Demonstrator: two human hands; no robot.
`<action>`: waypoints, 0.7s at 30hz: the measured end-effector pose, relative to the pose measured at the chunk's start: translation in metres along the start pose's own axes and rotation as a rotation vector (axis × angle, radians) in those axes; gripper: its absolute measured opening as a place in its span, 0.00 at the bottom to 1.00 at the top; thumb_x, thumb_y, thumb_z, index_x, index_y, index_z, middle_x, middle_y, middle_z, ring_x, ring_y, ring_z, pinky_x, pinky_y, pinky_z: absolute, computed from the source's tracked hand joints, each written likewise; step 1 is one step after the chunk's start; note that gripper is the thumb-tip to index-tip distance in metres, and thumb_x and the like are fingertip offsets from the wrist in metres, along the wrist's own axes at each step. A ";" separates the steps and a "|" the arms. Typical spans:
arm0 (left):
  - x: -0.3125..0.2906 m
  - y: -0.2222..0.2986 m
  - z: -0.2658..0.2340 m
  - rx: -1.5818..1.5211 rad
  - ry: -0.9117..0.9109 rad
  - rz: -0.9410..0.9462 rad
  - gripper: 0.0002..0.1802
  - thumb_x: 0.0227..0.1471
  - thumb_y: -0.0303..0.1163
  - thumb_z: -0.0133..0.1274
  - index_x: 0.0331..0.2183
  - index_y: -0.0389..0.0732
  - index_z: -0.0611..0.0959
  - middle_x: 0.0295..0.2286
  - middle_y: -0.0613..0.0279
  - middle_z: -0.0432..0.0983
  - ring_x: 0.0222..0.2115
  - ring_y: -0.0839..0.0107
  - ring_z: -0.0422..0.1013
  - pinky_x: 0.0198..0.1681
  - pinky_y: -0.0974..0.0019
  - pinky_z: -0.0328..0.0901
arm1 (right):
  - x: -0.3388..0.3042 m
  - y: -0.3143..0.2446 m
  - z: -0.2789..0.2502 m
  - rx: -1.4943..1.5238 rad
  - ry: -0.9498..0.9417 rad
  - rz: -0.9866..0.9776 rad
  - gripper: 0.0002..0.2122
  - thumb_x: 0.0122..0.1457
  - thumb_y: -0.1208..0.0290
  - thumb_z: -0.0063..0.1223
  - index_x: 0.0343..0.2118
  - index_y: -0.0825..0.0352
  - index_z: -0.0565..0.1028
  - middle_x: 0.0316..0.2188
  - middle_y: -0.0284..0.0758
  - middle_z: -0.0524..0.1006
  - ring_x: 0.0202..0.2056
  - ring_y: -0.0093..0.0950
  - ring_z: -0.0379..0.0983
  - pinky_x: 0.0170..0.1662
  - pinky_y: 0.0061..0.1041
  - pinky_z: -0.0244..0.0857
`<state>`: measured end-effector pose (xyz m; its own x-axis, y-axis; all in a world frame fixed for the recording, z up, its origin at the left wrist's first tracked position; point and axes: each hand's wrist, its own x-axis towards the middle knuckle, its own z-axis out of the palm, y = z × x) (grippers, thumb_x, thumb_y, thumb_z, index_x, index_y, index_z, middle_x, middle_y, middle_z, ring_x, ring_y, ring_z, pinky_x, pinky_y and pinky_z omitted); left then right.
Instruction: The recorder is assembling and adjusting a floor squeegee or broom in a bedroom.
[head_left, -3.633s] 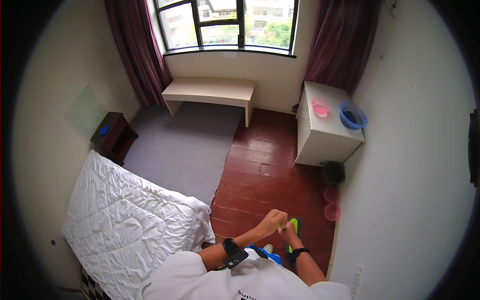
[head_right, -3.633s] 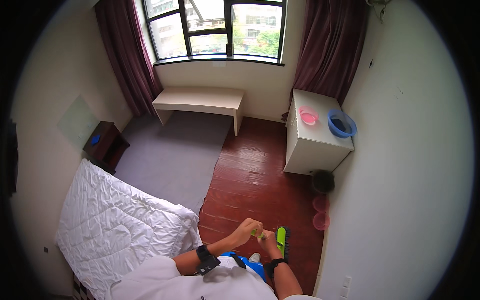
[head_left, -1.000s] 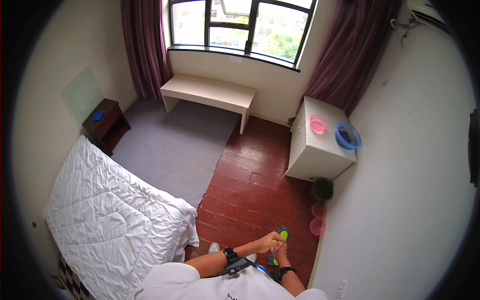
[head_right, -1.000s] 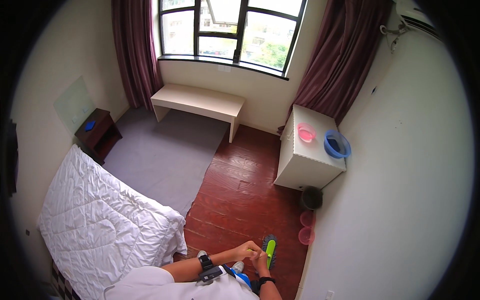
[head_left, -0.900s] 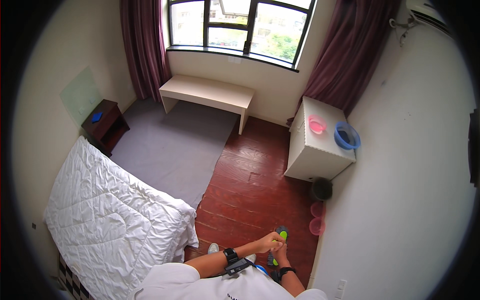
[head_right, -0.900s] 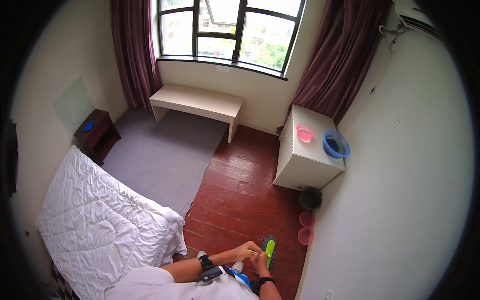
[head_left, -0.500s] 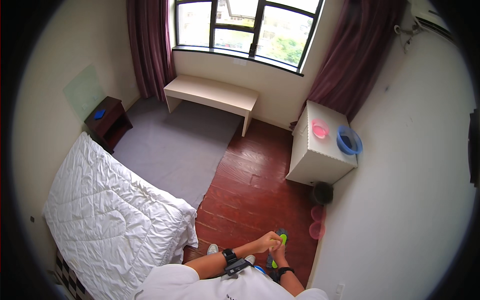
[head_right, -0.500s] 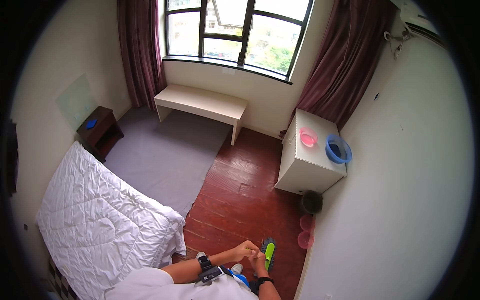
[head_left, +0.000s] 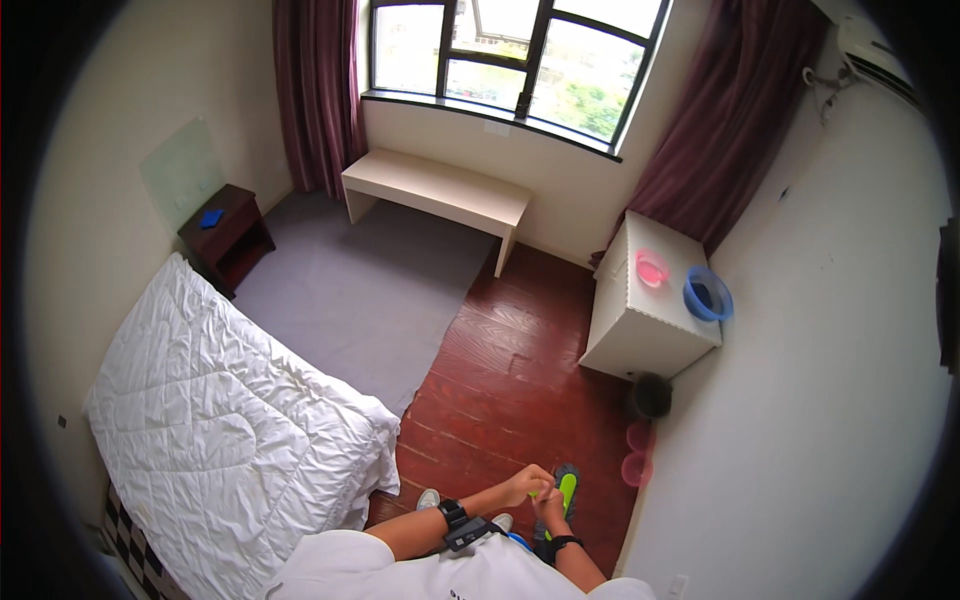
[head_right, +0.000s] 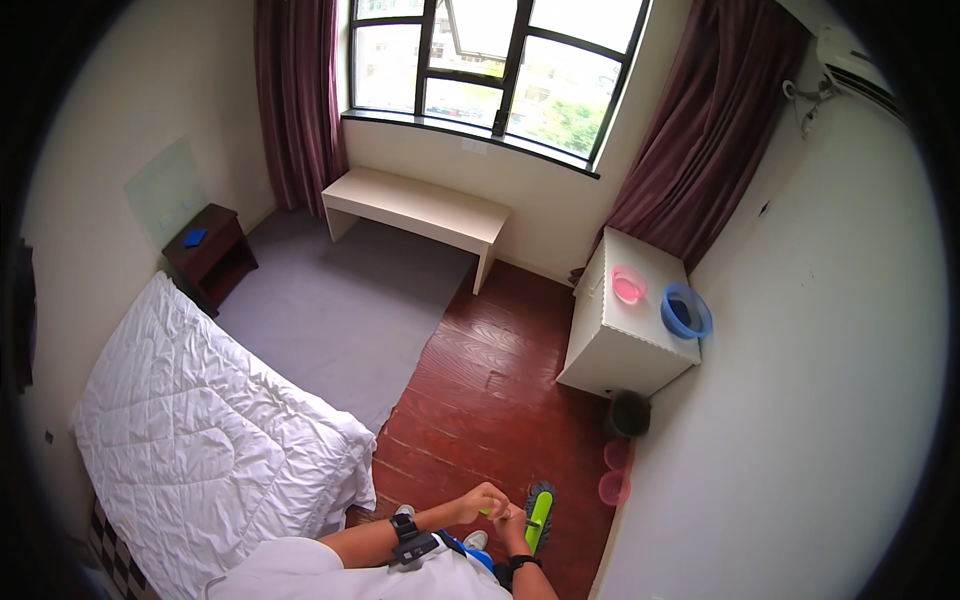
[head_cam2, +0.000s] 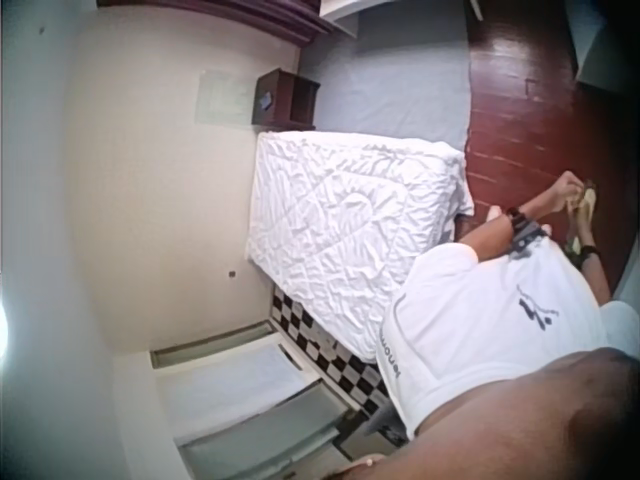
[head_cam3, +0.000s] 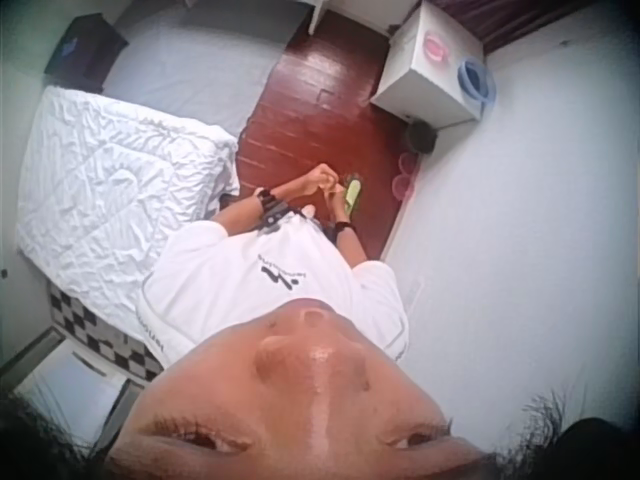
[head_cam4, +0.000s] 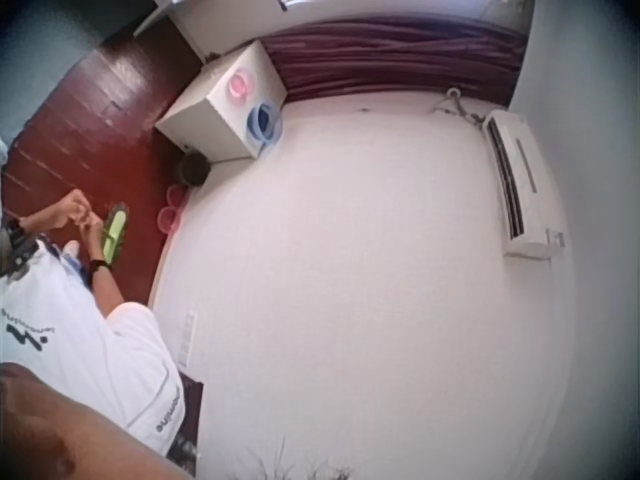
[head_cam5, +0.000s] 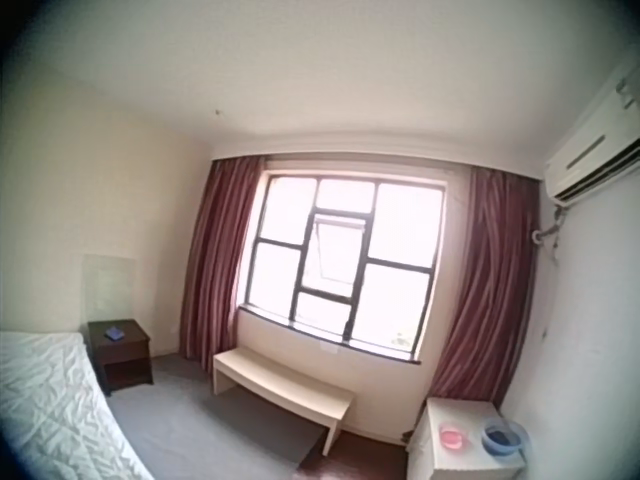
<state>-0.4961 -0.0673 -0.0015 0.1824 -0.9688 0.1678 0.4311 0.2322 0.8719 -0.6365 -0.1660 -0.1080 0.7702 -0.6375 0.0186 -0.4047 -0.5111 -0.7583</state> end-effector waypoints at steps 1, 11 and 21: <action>-0.002 -0.001 0.000 -0.002 0.001 0.000 0.18 0.47 0.37 0.48 0.12 0.39 0.71 0.13 0.67 0.66 0.19 0.78 0.63 0.28 0.71 0.59 | -0.001 -0.005 -0.001 -0.002 -0.002 0.001 0.06 0.53 0.71 0.53 0.26 0.67 0.78 0.21 0.43 0.78 0.25 0.35 0.78 0.27 0.31 0.67; -0.027 0.013 -0.007 0.071 -0.045 -0.021 0.20 0.47 0.40 0.46 0.13 0.37 0.72 0.13 0.65 0.67 0.18 0.77 0.62 0.24 0.70 0.58 | -0.011 -0.024 0.012 -0.010 -0.050 0.015 0.08 0.53 0.68 0.53 0.25 0.68 0.78 0.20 0.40 0.78 0.24 0.29 0.77 0.27 0.30 0.68; -0.052 0.050 -0.038 0.110 0.047 -0.059 0.19 0.49 0.39 0.44 0.14 0.36 0.71 0.15 0.65 0.67 0.20 0.76 0.63 0.28 0.69 0.59 | 0.007 -0.036 0.062 -0.102 -0.040 -0.068 0.13 0.58 0.61 0.51 0.26 0.67 0.77 0.23 0.46 0.78 0.28 0.44 0.77 0.28 0.34 0.68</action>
<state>-0.4508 -0.0024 0.0161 0.2014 -0.9749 0.0952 0.3428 0.1612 0.9255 -0.5859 -0.1160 -0.1213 0.8158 -0.5769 0.0404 -0.3973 -0.6099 -0.6856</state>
